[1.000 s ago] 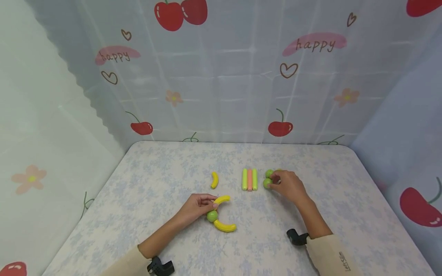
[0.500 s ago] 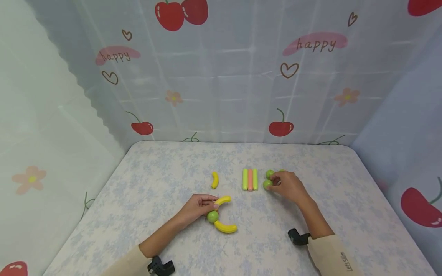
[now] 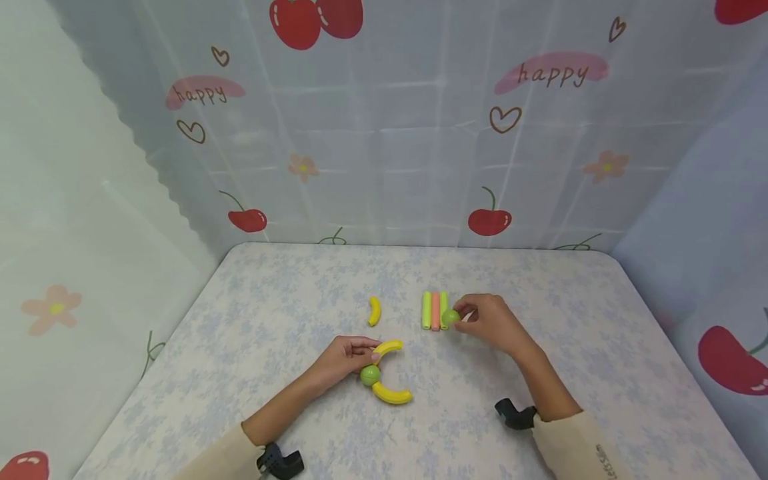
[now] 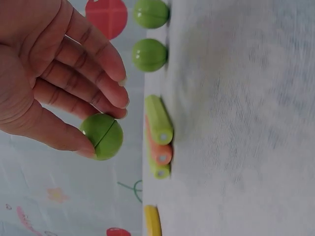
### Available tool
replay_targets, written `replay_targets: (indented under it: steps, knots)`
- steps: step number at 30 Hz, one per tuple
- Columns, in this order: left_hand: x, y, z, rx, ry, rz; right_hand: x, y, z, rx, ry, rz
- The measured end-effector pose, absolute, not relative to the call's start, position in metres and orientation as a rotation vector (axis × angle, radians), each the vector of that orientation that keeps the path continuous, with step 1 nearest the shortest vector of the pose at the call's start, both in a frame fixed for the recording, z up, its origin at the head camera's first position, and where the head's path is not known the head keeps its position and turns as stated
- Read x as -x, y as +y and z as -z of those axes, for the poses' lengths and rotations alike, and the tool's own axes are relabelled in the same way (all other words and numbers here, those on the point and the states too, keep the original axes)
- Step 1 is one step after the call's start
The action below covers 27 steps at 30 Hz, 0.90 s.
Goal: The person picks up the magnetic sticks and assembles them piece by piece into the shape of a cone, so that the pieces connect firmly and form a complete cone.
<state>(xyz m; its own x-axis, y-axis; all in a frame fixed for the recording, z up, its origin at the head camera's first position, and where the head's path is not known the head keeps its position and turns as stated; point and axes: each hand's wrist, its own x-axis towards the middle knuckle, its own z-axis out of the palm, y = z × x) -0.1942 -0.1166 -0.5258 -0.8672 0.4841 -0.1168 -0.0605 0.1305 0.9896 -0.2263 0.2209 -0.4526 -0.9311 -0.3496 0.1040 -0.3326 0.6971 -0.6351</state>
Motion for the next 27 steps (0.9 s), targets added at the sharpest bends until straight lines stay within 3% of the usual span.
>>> replay_targets:
  steps: [27]
  knots:
    - [0.195, -0.116, 0.526, -0.377, 1.999, -1.793, 0.202, 0.165, 0.464, 0.895, 2.676, 1.040]
